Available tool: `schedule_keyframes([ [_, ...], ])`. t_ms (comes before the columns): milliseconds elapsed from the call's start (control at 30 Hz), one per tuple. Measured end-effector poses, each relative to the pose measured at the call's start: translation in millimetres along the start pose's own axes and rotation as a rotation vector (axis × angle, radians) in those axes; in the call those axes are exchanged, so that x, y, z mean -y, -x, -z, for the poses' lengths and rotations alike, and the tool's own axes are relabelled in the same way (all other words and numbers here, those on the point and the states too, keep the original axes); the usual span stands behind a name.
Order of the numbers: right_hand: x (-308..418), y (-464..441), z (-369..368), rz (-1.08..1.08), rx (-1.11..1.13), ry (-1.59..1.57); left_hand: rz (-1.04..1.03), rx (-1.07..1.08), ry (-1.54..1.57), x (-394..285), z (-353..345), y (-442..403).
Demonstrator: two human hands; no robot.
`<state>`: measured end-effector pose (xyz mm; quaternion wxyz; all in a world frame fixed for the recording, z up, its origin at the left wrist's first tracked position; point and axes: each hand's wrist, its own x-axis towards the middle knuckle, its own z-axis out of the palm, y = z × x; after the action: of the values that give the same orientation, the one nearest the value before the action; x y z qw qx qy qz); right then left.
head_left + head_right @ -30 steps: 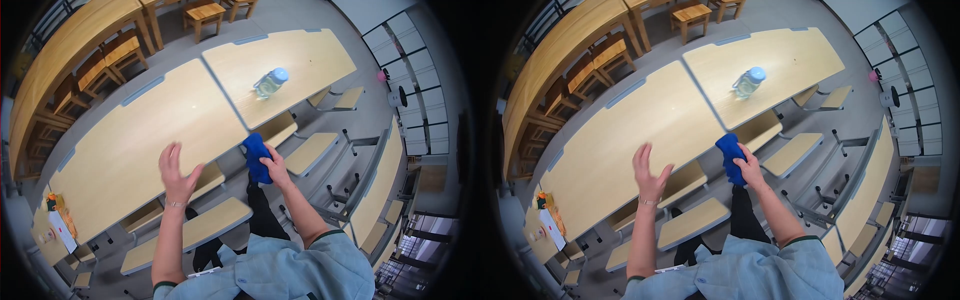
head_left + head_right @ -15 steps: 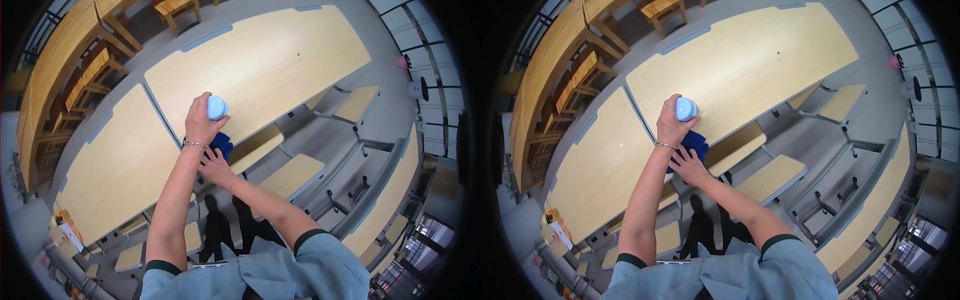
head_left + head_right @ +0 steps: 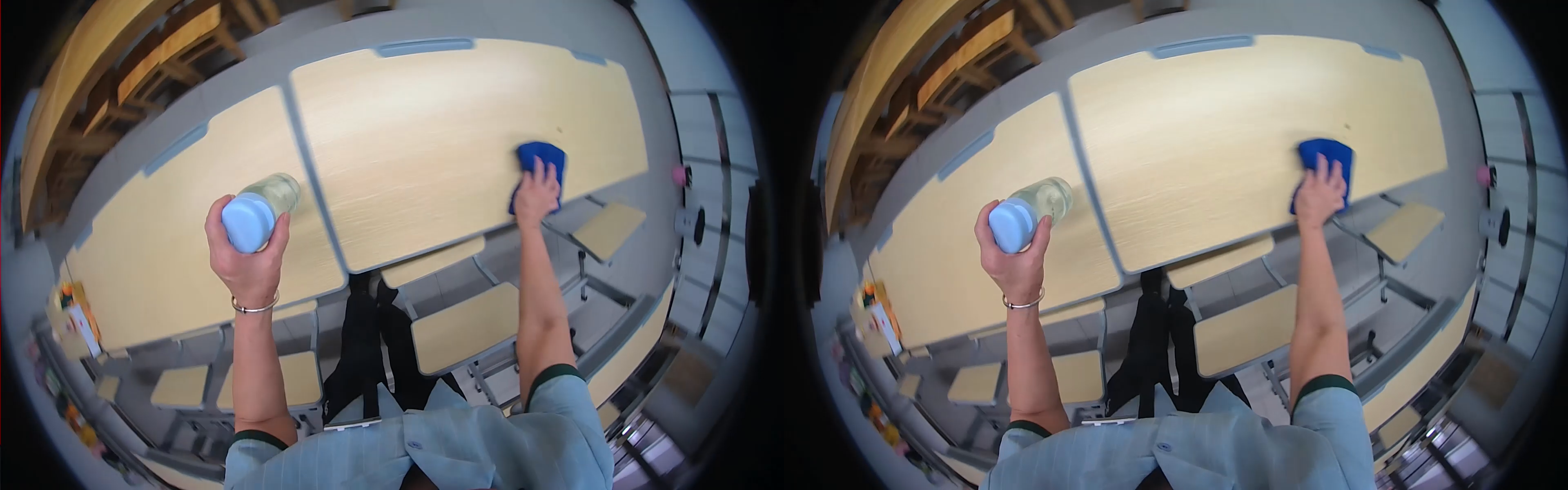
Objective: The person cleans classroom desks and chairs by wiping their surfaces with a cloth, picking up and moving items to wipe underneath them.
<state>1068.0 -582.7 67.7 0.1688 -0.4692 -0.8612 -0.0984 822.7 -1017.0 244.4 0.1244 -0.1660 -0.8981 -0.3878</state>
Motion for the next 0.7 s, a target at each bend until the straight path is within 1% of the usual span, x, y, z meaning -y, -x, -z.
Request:
schedule_keyframes([
  [33,9,4,-1,-0.053,0.024,0.049,0.053,-0.04,0.001,13,14,6],
  [67,24,19,-5,-0.041,-0.009,0.061,0.103,-0.082,0.006,23,26,11],
  [133,88,65,19,0.074,0.011,0.048,0.188,-0.145,-0.018,39,46,24],
  [200,170,111,63,0.348,0.042,-0.196,0.249,-0.179,-0.067,50,61,34],
  [233,209,133,74,0.469,0.072,-0.4,0.262,-0.182,-0.089,55,68,36],
  [267,249,159,95,0.535,0.166,-0.446,0.274,-0.183,-0.114,58,75,38],
  [300,284,172,110,0.634,0.274,-0.575,0.282,-0.187,-0.134,62,81,40],
  [333,311,189,112,0.739,0.29,-0.673,0.283,-0.197,-0.166,66,86,42],
  [367,337,188,121,0.848,0.351,-0.743,0.282,-0.203,-0.192,71,90,44],
  [433,375,175,114,1.051,0.36,-0.838,0.238,-0.201,-0.259,78,90,45],
  [467,386,162,106,1.104,0.4,-0.851,0.24,-0.195,-0.247,78,86,45],
  [533,394,131,86,1.163,0.396,-0.866,0.252,-0.194,-0.219,75,75,45],
  [633,363,83,66,1.07,0.368,-0.755,0.248,-0.173,-0.219,64,49,42],
  [700,318,54,54,0.917,0.344,-0.651,0.262,-0.158,-0.196,53,33,38],
])
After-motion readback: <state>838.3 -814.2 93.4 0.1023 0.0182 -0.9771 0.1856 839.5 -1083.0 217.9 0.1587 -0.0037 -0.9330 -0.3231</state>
